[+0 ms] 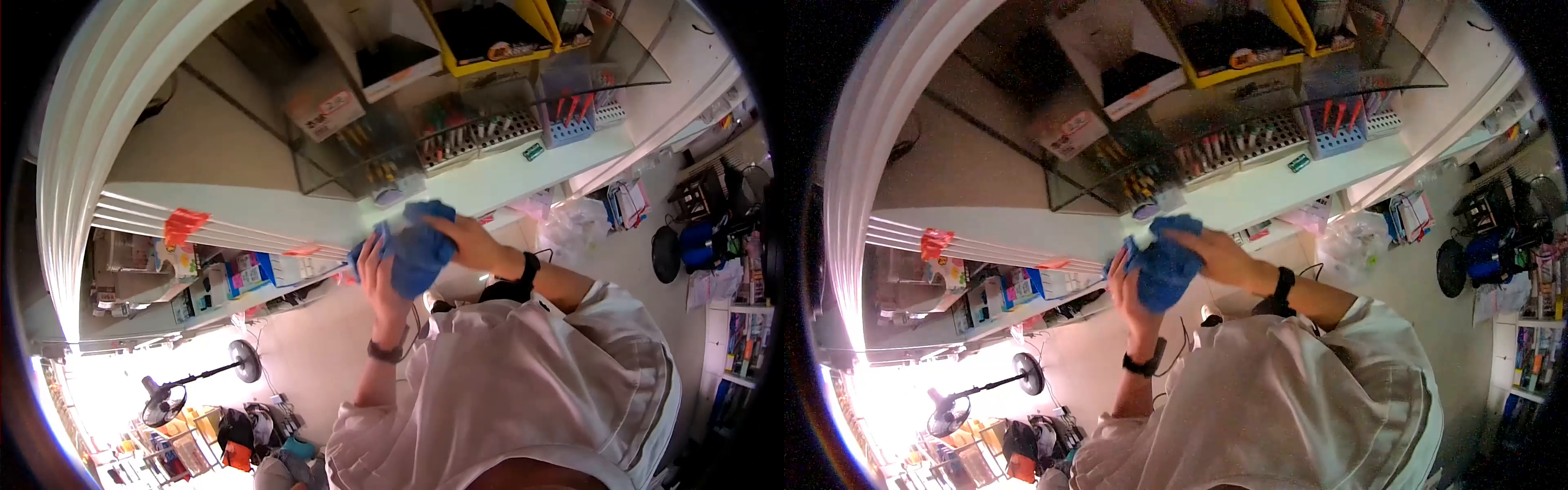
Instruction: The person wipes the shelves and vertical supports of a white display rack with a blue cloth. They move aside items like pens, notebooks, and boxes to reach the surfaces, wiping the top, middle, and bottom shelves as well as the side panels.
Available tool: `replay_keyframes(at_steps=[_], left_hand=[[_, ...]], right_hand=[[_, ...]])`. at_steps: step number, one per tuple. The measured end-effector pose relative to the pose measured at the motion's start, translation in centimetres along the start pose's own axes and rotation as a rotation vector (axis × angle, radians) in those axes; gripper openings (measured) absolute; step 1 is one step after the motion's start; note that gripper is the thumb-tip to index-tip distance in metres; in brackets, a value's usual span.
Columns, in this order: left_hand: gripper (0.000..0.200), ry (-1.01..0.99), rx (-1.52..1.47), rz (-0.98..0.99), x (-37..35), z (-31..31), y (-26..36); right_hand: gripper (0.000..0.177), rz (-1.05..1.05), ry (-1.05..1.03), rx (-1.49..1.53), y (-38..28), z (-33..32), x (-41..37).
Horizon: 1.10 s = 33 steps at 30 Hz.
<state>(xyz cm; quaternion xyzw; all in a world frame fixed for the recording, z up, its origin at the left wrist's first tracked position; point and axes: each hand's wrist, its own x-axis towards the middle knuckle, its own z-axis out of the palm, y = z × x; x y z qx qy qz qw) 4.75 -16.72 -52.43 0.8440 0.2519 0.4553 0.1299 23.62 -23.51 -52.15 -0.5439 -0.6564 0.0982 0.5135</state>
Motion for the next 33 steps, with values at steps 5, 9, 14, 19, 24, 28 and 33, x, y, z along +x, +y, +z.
replay_keyframes(at_steps=[5,9,14,19,24,28,33], left_hand=[[0.046,-0.207,-0.005,-0.025,0.4,12.5,1.2],[0.052,-0.379,0.054,0.014,1.9,20.0,3.4],[0.05,-0.448,-0.043,0.023,1.9,21.3,5.1],[0.046,-0.471,-0.002,0.027,-0.1,17.4,0.7],[0.033,-0.359,0.074,-0.124,0.0,13.7,-2.0],[0.036,-0.339,0.194,-0.184,1.0,16.5,-0.9],[0.039,-0.413,0.147,-0.05,4.2,22.1,2.9]], right_hand=[[0.073,0.342,-0.238,-0.491,8.4,-5.9,-3.6],[0.059,0.253,-0.09,-0.606,13.4,-10.7,-8.1],[0.051,0.311,-0.113,-0.537,12.6,-12.3,-11.0],[0.039,0.172,-0.302,-0.399,13.5,-9.0,-10.0],[0.031,0.023,-0.2,-0.286,13.2,-3.9,-5.8],[0.033,0.108,-0.204,-0.238,14.7,-4.9,-5.3],[0.041,0.276,-0.05,-0.309,15.4,-10.8,-7.7]])
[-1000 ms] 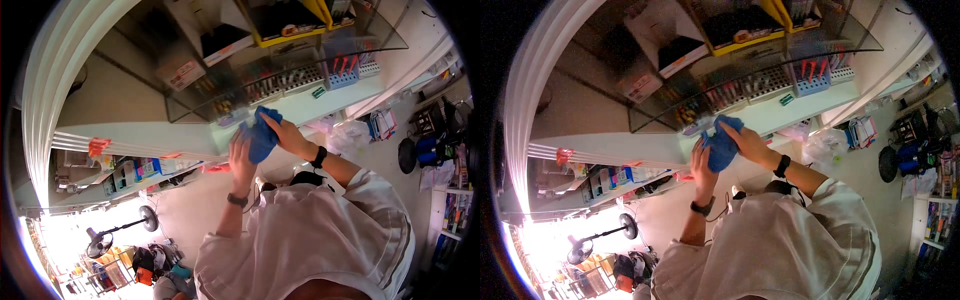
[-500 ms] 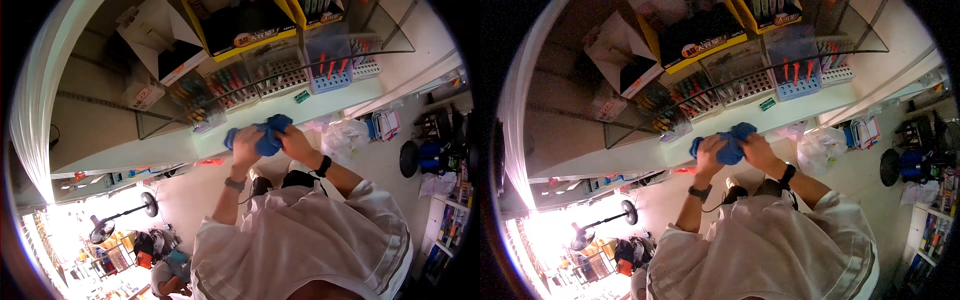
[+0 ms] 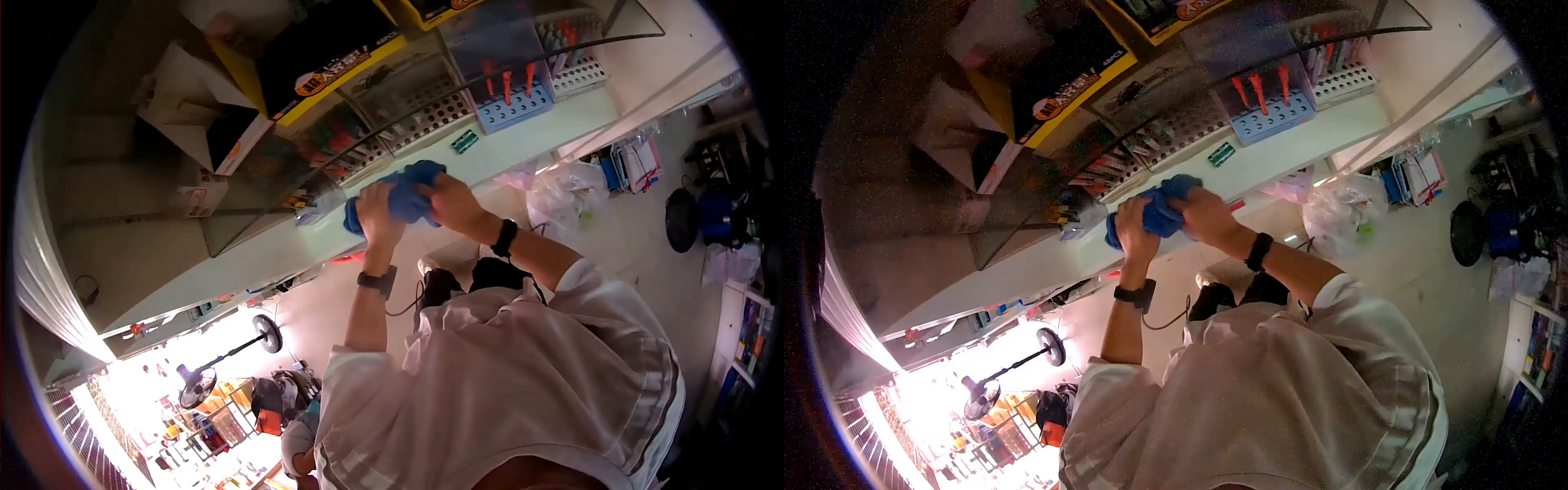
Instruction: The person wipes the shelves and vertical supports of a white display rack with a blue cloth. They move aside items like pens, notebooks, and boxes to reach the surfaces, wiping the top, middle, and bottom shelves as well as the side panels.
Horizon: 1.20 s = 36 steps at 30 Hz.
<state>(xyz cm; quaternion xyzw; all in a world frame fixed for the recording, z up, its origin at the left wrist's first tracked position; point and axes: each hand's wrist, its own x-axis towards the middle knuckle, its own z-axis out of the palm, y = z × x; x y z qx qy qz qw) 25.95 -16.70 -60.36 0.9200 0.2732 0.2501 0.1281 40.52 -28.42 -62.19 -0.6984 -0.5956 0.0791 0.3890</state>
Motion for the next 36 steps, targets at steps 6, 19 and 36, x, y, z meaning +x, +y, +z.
replay_keyframes(at_steps=[6,19,36], left_hand=[[0.038,-0.073,-0.147,0.115,1.0,1.9,3.3],[0.041,-0.03,-0.02,-0.023,-6.3,-3.5,-5.3],[0.038,-0.194,-0.096,0.194,-2.0,0.6,-0.2]], right_hand=[[0.048,0.076,-0.024,-0.144,0.9,-4.0,-4.1],[0.042,-0.155,-0.092,-0.066,-3.8,5.3,-0.4],[0.037,0.109,0.017,-0.059,0.1,1.8,-5.7]])
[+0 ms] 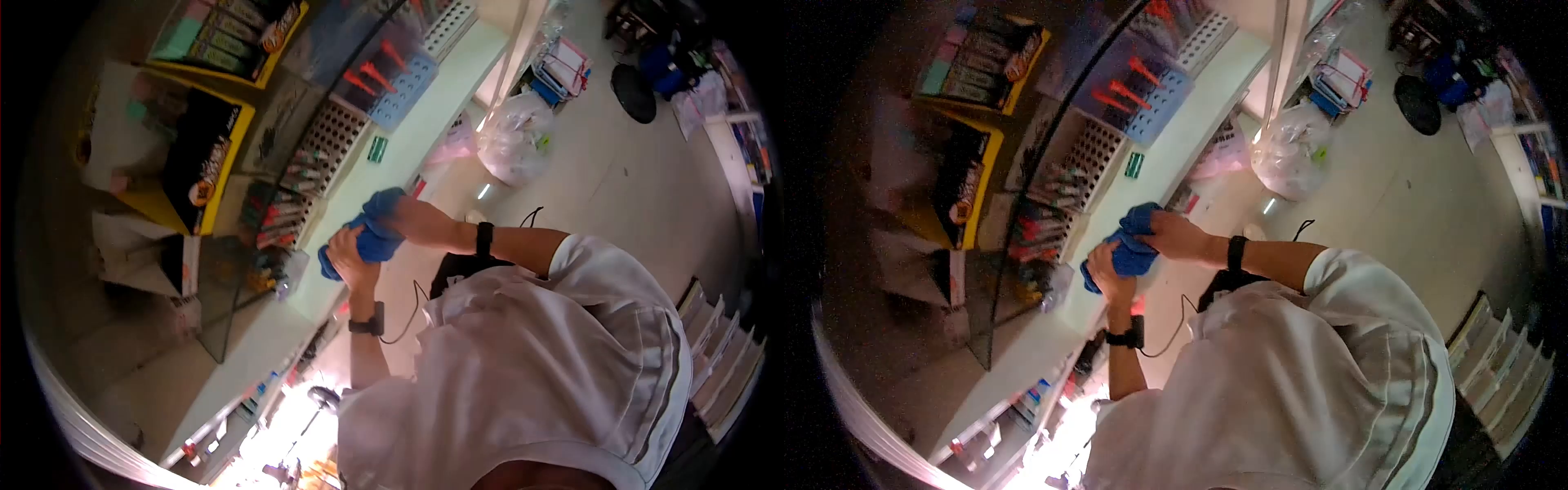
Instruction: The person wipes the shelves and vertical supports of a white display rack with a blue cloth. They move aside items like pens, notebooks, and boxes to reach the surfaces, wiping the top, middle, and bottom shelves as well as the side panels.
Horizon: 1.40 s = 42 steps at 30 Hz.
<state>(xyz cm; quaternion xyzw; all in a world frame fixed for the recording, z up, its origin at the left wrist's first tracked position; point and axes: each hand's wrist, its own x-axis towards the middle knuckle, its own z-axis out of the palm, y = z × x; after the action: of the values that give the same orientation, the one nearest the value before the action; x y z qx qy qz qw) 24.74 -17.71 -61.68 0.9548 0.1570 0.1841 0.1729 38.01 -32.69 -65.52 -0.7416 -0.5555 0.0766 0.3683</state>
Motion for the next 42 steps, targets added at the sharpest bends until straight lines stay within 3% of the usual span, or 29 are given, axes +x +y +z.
replay_keyframes(at_steps=[2,4,5,7,10,13,14,17,19,20,24,29,32,35,36,37,40,42], left_hand=[[0.035,0.015,-0.023,0.008,0.0,0.6,-0.4],[0.035,0.016,-0.027,0.018,0.1,0.5,-0.4],[0.036,0.026,-0.033,0.028,0.1,0.5,-0.4],[0.038,0.047,-0.044,0.047,0.0,0.6,-0.3],[0.042,0.051,-0.012,0.059,0.0,0.6,-0.1],[0.037,0.096,-0.031,0.063,-0.1,0.8,0.2],[0.035,0.097,-0.061,0.074,-0.2,0.8,0.4],[0.036,0.081,-0.102,0.105,-0.7,1.5,1.8],[0.034,0.069,-0.141,0.151,-0.7,2.0,4.0],[0.039,0.05,-0.202,0.161,-0.6,2.2,5.6],[0.052,-0.136,-0.444,0.039,1.2,6.6,12.4],[0.045,0.049,-0.572,0.196,10.5,10.0,25.7],[0.043,0.362,-0.567,0.488,18.7,8.8,32.5],[0.039,0.619,-0.355,0.642,25.5,3.6,38.1],[0.04,0.711,-0.416,0.706,27.7,1.9,40.0],[0.042,0.772,-0.505,0.679,29.9,0.8,41.3],[0.053,0.858,-1.368,0.425,36.7,0.6,43.5],[0.051,0.809,-1.411,0.37,40.8,1.0,43.7]], right_hand=[[0.036,0.197,-0.039,0.203,-0.9,-0.8,-0.2],[0.033,0.132,0.062,0.165,-1.7,-1.5,-0.1],[0.032,-0.028,0.168,0.017,-2.0,-1.7,-0.1],[0.031,0.196,0.166,0.336,-3.5,-2.5,0.2],[0.03,-0.067,0.236,0.023,-2.8,-2.4,0.1],[0.037,0.23,-0.212,0.071,-4.0,-4.2,-0.4],[0.042,0.189,-0.078,0.126,-2.9,-2.5,-1.1],[0.044,0.113,-0.069,0.255,-2.2,-5.4,-1.9],[0.047,0.241,-0.134,0.432,-0.3,-6.0,-2.9],[0.035,0.318,-0.164,0.578,0.8,-7.4,-4.2],[0.045,0.319,-0.031,0.582,5.2,-14.7,-9.5],[0.058,0.341,0.153,0.609,8.6,-31.1,-12.1],[0.052,0.047,0.438,0.352,10.2,-39.4,-10.7],[0.05,-0.145,0.618,0.267,7.7,-46.8,-8.1],[0.051,-0.276,0.718,0.207,7.0,-48.7,-6.9],[0.052,-0.408,0.818,0.147,6.7,-50.0,-5.4],[0.063,-0.522,0.897,-0.051,8.0,-51.7,-0.4],[0.074,-0.473,0.932,-0.124,9.9,-51.4,3.5]])
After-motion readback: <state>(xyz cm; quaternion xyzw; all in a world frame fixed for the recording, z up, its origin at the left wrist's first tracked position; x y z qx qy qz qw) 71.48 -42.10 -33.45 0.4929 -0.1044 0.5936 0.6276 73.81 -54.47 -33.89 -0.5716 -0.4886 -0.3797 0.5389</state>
